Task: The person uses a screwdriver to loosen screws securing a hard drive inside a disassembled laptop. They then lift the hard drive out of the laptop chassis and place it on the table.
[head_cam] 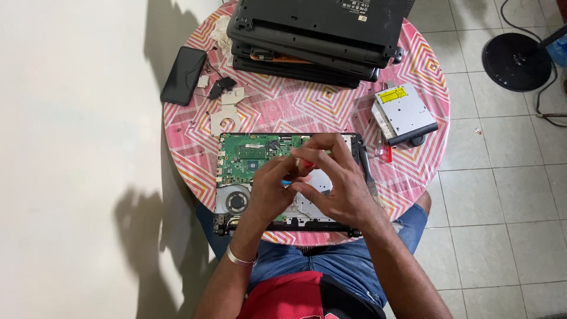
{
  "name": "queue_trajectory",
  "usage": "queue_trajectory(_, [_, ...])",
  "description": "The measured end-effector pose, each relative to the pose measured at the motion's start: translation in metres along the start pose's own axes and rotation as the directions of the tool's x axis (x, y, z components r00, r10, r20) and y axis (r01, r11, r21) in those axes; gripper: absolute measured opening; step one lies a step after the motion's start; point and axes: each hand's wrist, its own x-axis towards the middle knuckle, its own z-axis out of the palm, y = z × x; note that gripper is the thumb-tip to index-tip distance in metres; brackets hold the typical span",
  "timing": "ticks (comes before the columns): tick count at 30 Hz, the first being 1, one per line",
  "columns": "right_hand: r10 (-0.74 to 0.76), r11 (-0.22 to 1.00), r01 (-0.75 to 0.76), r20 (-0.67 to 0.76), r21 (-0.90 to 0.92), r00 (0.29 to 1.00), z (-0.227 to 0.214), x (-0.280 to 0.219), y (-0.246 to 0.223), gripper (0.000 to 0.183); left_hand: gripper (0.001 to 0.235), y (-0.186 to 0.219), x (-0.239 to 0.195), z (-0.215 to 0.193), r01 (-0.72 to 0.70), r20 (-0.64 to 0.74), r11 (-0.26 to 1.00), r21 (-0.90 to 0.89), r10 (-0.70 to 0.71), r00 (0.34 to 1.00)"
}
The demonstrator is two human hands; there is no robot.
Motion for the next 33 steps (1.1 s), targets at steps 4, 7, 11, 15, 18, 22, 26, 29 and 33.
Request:
queue_trajectory(4, [0.006, 0.998, -0.005, -0.027, 0.062, 1.000, 0.003, -0.001, 0.004, 0.038, 0.030, 0.017, 0.009, -0.002, 0.030, -0.020, 1.000, -0.007, -0.030, 0.999])
queue_trajectory(7, [0.062, 0.989, -0.063, 0.013, 0.137, 0.998, 0.000, 0.000, -0.003, 0.038, 0.035, 0.037, 0.016, -0.011, -0.014, -0.020, 0.999, 0.035, 0.015, 1.000])
queue_trajectory(11, [-0.009, 0.998, 0.008, 0.008, 0.067, 1.000, -0.004, -0.003, 0.001, 0.034, 0.027, 0.025, 0.005, -0.004, 0.041, 0.028, 0.999, -0.005, -0.041, 0.999])
queue_trajectory(15, [0.053, 0.998, -0.054, -0.044, -0.016, 0.998, 0.000, -0.019, 0.015, 0.043, 0.016, 0.017, -0.008, 0.009, 0.071, -0.101, 0.997, 0.040, -0.067, 0.993])
queue_trajectory(18, [0.138, 0.989, -0.133, -0.063, 0.071, 0.988, 0.006, -0.036, 0.022, 0.050, 0.020, 0.025, -0.009, 0.009, 0.070, -0.177, 0.997, 0.034, -0.063, 0.982])
queue_trajectory(22, [0.210, 0.976, -0.206, -0.052, 0.067, 0.976, 0.007, -0.039, 0.004, 0.043, 0.025, 0.026, -0.014, 0.018, 0.067, -0.213, 0.991, 0.114, -0.041, 0.976])
queue_trajectory(26, [0.081, 0.997, -0.082, -0.070, -0.001, 0.994, 0.011, -0.048, 0.011, 0.033, 0.022, 0.024, -0.023, 0.026, 0.042, -0.175, 0.993, 0.113, -0.021, 0.984])
queue_trajectory(29, [0.108, 0.994, -0.107, -0.077, 0.023, 0.991, 0.008, -0.054, 0.008, 0.027, 0.018, 0.033, -0.020, 0.016, 0.047, -0.127, 0.993, 0.104, -0.034, 0.991])
queue_trajectory(33, [0.180, 0.979, -0.167, -0.115, 0.115, 0.977, -0.005, -0.059, 0.003, 0.033, 0.024, 0.019, -0.022, -0.003, 0.149, 0.060, 0.965, 0.214, -0.165, 0.984])
